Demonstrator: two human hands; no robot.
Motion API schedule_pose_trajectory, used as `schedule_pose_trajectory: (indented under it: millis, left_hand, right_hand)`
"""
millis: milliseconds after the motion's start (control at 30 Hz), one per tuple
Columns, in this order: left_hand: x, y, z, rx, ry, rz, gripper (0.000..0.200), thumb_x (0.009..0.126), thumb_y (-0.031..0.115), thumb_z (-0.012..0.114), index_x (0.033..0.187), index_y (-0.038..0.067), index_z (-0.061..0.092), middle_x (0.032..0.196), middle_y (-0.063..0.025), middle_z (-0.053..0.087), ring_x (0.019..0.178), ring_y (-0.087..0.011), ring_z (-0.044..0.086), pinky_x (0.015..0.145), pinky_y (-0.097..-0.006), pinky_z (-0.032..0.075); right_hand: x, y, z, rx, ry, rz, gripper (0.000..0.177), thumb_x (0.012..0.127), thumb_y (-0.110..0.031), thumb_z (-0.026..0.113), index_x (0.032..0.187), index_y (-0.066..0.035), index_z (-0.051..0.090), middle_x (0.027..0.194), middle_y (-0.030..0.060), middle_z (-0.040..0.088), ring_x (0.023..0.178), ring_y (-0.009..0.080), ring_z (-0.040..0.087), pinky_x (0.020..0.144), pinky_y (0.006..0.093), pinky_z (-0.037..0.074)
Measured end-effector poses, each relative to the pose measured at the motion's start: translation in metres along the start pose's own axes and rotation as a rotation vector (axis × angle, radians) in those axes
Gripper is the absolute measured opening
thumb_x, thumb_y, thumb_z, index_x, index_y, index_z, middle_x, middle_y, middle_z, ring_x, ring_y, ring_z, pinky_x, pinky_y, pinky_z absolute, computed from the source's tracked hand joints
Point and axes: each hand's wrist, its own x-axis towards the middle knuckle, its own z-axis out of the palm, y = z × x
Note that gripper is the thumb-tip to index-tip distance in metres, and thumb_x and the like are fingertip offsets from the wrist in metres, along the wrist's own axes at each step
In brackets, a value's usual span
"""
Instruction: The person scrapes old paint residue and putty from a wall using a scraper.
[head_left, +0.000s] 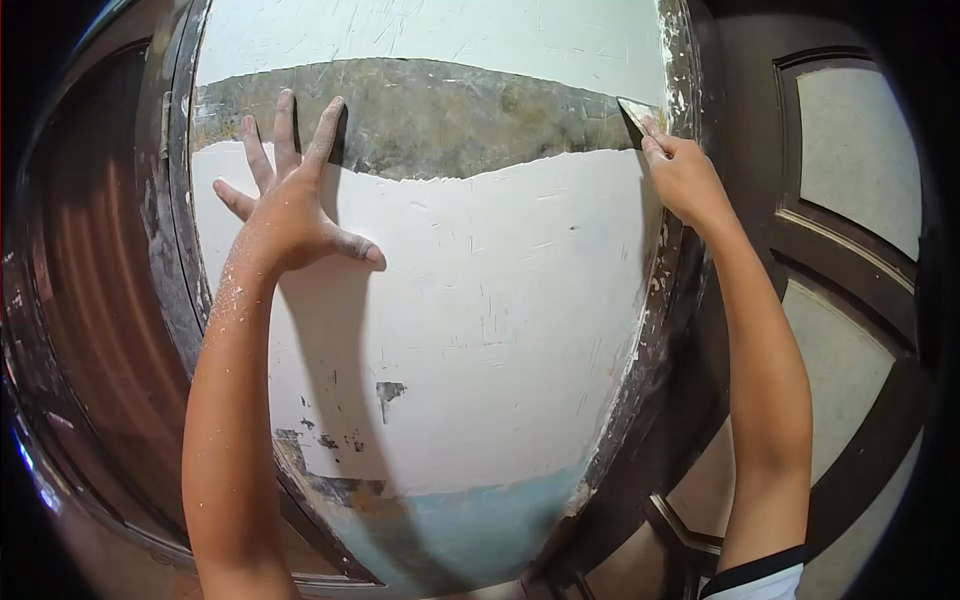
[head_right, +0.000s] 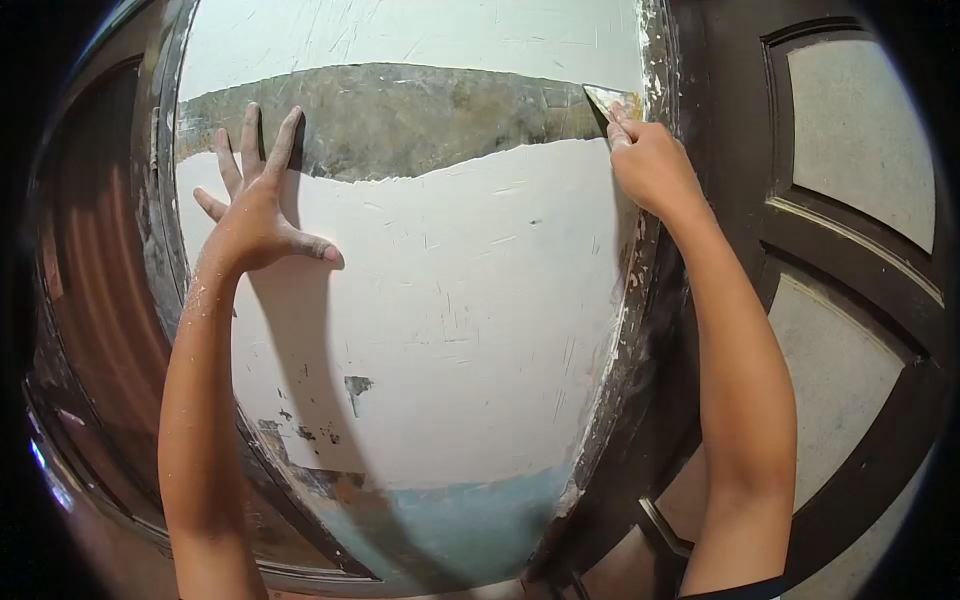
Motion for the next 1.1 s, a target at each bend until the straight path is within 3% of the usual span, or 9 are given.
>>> schedule_pose_trajectory:
  millis: [67, 133, 200, 267, 300, 400, 567, 833, 1100]
  left_hand:
    - [0.001, 0.0, -0.003, 0.002, -0.018, -0.006, 0.174, 0.01, 0.064, 0.094, 0.164, 0.038, 0.018, 0.174, -0.0125, -0.006, 0.154, -0.0491, -0.018, 0.102, -0.0876, -0.003]
    - [0.002, 0.0, -0.003, 0.01, -0.01, -0.003, 0.173, 0.011, 0.062, 0.095, 0.165, 0.038, 0.018, 0.174, -0.0117, -0.007, 0.155, -0.0487, -0.018, 0.102, -0.0877, -0.002]
    - [0.001, 0.001, -0.002, 0.008, -0.008, -0.005, 0.174, 0.011, 0.065, 0.094, 0.165, 0.038, 0.017, 0.174, -0.0111, -0.008, 0.154, -0.0493, -0.018, 0.102, -0.0878, -0.003]
    - [0.002, -0.002, -0.002, 0.015, -0.002, -0.009, 0.175, 0.01, 0.066, 0.093, 0.165, 0.038, 0.017, 0.174, -0.0112, -0.009, 0.154, -0.0497, -0.019, 0.102, -0.0879, -0.003]
    - [0.001, -0.002, -0.002, 0.009, -0.002, -0.002, 0.174, 0.01, 0.067, 0.093, 0.164, 0.038, 0.017, 0.174, -0.0113, -0.009, 0.154, -0.0498, -0.019, 0.102, -0.0878, -0.003]
    - [0.0, 0.0, -0.002, 0.0, -0.012, 0.004, 0.174, 0.01, 0.068, 0.093, 0.164, 0.038, 0.018, 0.174, -0.0114, -0.009, 0.154, -0.0497, -0.019, 0.102, -0.0877, -0.003]
    - [0.002, -0.002, -0.001, 0.006, 0.002, -0.004, 0.175, 0.009, 0.069, 0.092, 0.164, 0.039, 0.018, 0.174, -0.0119, -0.007, 0.154, -0.05, -0.018, 0.103, -0.0875, -0.003]
    - [-0.001, -0.001, -0.005, -0.026, -0.003, -0.012, 0.173, 0.01, 0.063, 0.094, 0.164, 0.039, 0.018, 0.174, -0.0118, -0.007, 0.155, -0.0481, -0.018, 0.104, -0.0863, -0.004]
    - [0.002, -0.001, -0.001, -0.005, -0.008, -0.004, 0.174, 0.009, 0.064, 0.093, 0.164, 0.039, 0.018, 0.174, -0.0123, -0.008, 0.154, -0.0481, -0.02, 0.103, -0.0866, -0.004]
  right_hand:
    - [0.011, 0.009, 0.011, 0.023, 0.085, -0.129, 0.04, 0.102, -0.038, 0.052, 0.121, -0.007, 0.072, 0.113, 0.0267, 0.071, 0.11, 0.0459, 0.066, 0.096, 0.0458, 0.049]
    - [0.015, 0.003, 0.009, 0.021, -0.077, -0.056, 0.04, 0.102, -0.038, 0.052, 0.115, -0.006, 0.073, 0.112, 0.026, 0.071, 0.108, 0.0457, 0.066, 0.096, 0.0458, 0.05]
    - [0.003, 0.0, 0.012, 0.038, -0.039, -0.043, 0.041, 0.102, -0.038, 0.052, 0.108, -0.002, 0.071, 0.104, 0.0223, 0.074, 0.101, 0.0437, 0.066, 0.093, 0.0464, 0.049]
    - [-0.005, -0.01, 0.007, 0.105, 0.025, -0.062, 0.043, 0.102, -0.039, 0.052, 0.101, 0.0, 0.071, 0.08, 0.0172, 0.07, 0.074, 0.034, 0.066, 0.076, 0.0441, 0.052]
    - [-0.009, -0.024, -0.003, 0.155, -0.123, 0.107, 0.044, 0.103, -0.04, 0.051, 0.109, -0.002, 0.073, 0.062, 0.0088, 0.057, 0.051, 0.0228, 0.056, 0.055, 0.0402, 0.048]
    - [-0.012, -0.032, 0.0, 0.258, -0.122, 0.144, 0.045, 0.104, -0.042, 0.051, 0.116, -0.005, 0.073, 0.053, 0.002, 0.044, 0.041, 0.0147, 0.048, 0.044, 0.0352, 0.04]
    - [-0.017, -0.036, 0.002, 0.313, -0.171, 0.076, 0.041, 0.105, -0.038, 0.051, 0.126, -0.009, 0.07, 0.053, -0.0008, 0.042, 0.041, 0.0136, 0.046, 0.041, 0.0337, 0.036]
    - [-0.014, -0.052, 0.006, 0.222, -0.172, 0.148, 0.042, 0.106, -0.035, 0.051, 0.136, -0.009, 0.064, 0.053, 0.0009, 0.045, 0.04, 0.0146, 0.046, 0.039, 0.0335, 0.035]
    - [-0.019, -0.057, 0.009, 0.207, -0.129, 0.091, 0.04, 0.105, -0.035, 0.052, 0.136, -0.012, 0.065, 0.052, 0.0028, 0.046, 0.04, 0.0146, 0.045, 0.041, 0.0355, 0.038]
